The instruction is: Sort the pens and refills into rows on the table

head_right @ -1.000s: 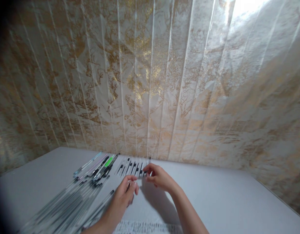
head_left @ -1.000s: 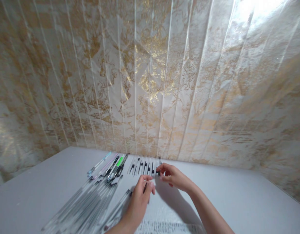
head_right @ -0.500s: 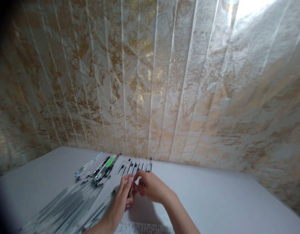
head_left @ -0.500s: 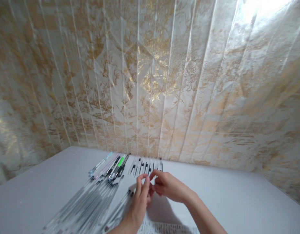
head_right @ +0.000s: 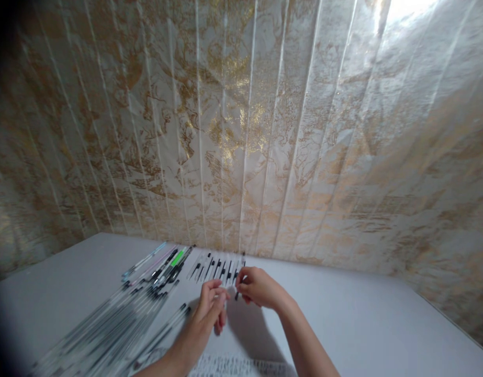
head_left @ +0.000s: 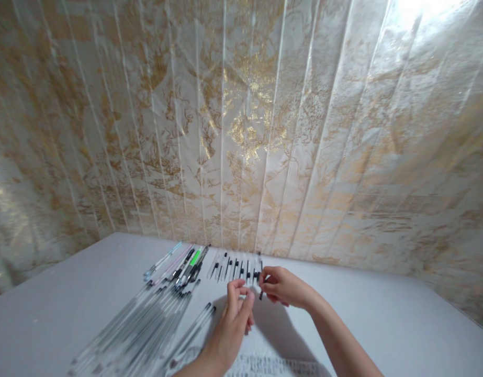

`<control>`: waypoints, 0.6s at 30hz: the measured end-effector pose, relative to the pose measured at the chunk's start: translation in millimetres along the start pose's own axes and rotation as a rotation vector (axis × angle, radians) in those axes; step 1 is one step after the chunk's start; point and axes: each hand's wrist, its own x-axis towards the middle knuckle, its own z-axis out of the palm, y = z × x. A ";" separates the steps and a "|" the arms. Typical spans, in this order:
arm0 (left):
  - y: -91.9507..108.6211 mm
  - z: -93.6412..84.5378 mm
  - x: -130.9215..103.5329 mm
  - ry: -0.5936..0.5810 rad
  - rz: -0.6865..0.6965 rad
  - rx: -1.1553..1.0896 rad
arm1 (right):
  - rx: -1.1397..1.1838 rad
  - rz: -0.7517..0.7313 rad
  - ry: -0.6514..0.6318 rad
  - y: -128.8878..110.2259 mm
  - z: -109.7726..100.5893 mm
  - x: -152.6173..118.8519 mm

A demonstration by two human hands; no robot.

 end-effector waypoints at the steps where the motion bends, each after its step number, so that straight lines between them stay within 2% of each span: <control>1: -0.2 1.5 -0.3 0.003 0.001 0.005 | -0.003 0.046 0.037 10.6 -5.8 3.8; 3: -0.6 3.7 -0.5 0.009 0.000 0.019 | -0.007 0.103 0.117 29.8 -12.6 12.3; 5: -1.4 4.7 -0.3 0.014 0.005 0.021 | -0.003 0.099 0.222 44.2 -13.4 21.1; 8: -2.0 4.6 0.2 0.021 0.021 0.012 | 0.011 0.029 0.413 57.5 -10.1 31.5; 11: -0.2 3.8 -0.2 0.028 0.016 0.024 | -0.008 -0.060 0.546 66.3 -8.9 35.6; 14: 2.3 3.0 -1.1 0.027 0.016 0.042 | -0.087 -0.086 0.580 71.2 -8.8 35.0; 18: 3.0 3.3 -1.9 0.019 0.015 0.047 | -0.195 -0.093 0.522 70.1 -3.2 35.0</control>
